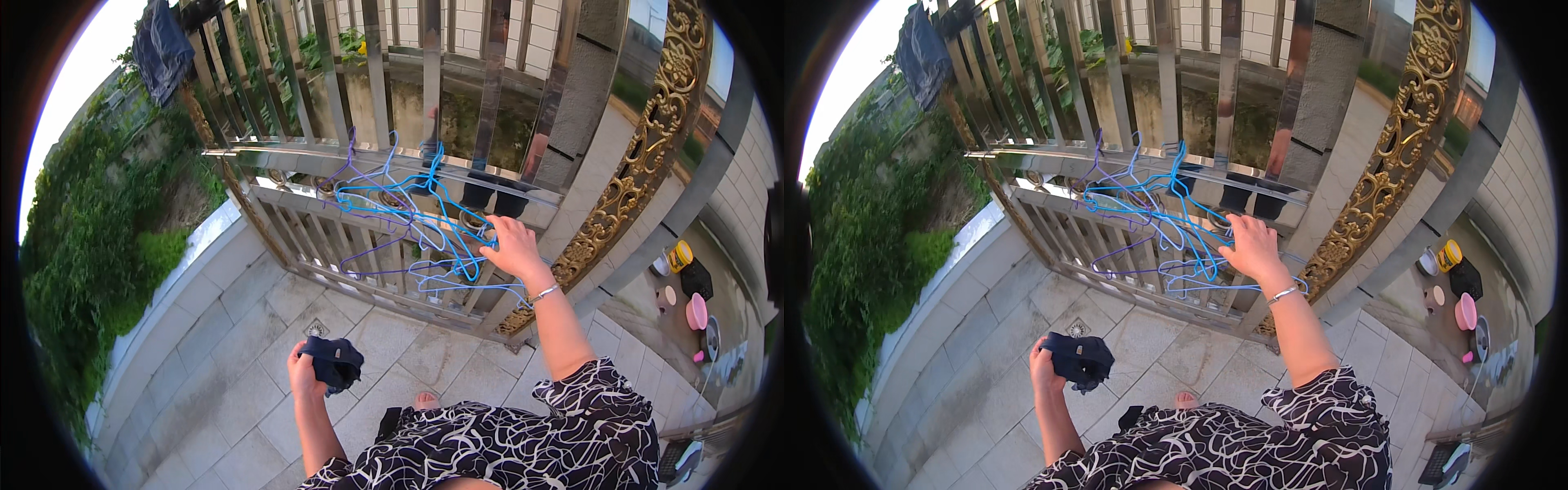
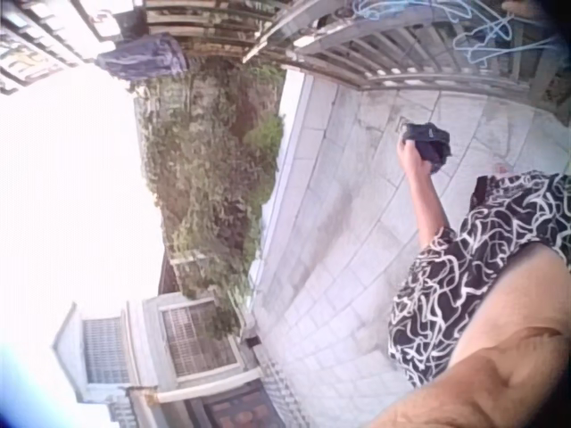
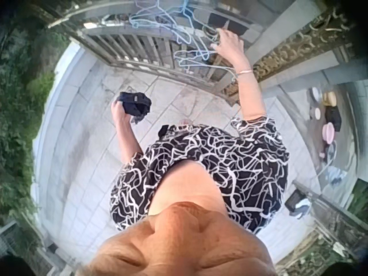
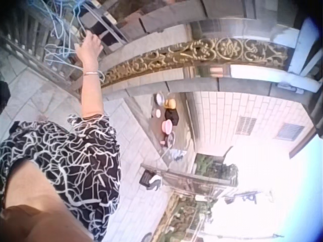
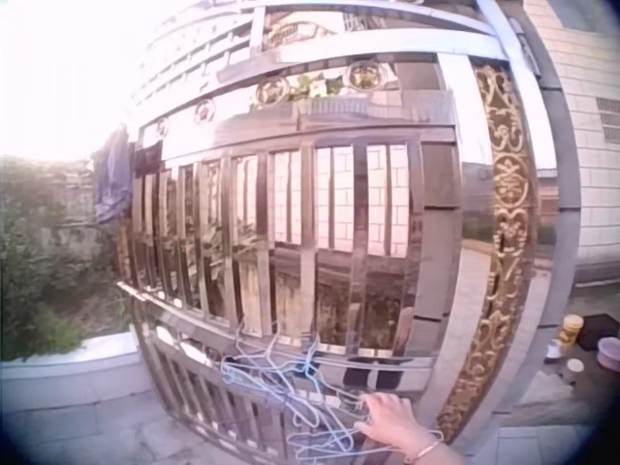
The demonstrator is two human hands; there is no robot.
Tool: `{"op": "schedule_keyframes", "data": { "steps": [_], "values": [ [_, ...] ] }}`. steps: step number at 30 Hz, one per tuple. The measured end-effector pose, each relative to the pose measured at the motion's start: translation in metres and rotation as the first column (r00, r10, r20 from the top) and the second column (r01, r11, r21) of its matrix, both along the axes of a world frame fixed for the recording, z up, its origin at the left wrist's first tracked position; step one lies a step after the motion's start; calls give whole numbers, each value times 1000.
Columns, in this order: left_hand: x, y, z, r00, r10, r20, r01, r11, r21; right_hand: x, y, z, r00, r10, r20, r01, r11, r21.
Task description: The person washes a dark shirt by hand in a pink basin, wrings it, and hangs it on a hanger over a metal gate. They then retrieve a light blue shirt from a basket, place it in the basin, and begin washing it by hand.
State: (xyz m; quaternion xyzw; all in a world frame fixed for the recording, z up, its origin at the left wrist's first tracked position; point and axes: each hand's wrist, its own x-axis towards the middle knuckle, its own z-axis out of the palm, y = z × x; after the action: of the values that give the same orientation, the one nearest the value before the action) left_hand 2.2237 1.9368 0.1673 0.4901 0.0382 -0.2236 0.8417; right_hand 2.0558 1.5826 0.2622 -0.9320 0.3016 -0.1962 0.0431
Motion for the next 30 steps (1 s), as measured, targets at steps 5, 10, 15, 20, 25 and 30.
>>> {"op": "schedule_keyframes", "data": {
  "steps": [5,10,15,20,25,30],
  "values": [
    [14,12,1,998,59,8,-59,997,-39,6,-8,5,982,-54,-183,94,972,215],
    [22,21,4,999,52,-9,-53,996,-65,11,0,24,986,-144,-84,150,987,65],
    [28,27,1,999,18,-42,-20,998,-55,16,-14,51,982,-176,69,186,965,-187],
    [33,30,-5,997,-18,-71,16,999,-35,22,-31,91,978,-176,114,206,901,-381],
    [37,41,-14,994,-28,-106,28,1000,-1,29,-41,132,974,-197,111,225,827,-514],
    [38,48,-16,995,18,-99,-12,998,64,13,-18,176,979,-172,106,199,723,-661]
  ]
}}
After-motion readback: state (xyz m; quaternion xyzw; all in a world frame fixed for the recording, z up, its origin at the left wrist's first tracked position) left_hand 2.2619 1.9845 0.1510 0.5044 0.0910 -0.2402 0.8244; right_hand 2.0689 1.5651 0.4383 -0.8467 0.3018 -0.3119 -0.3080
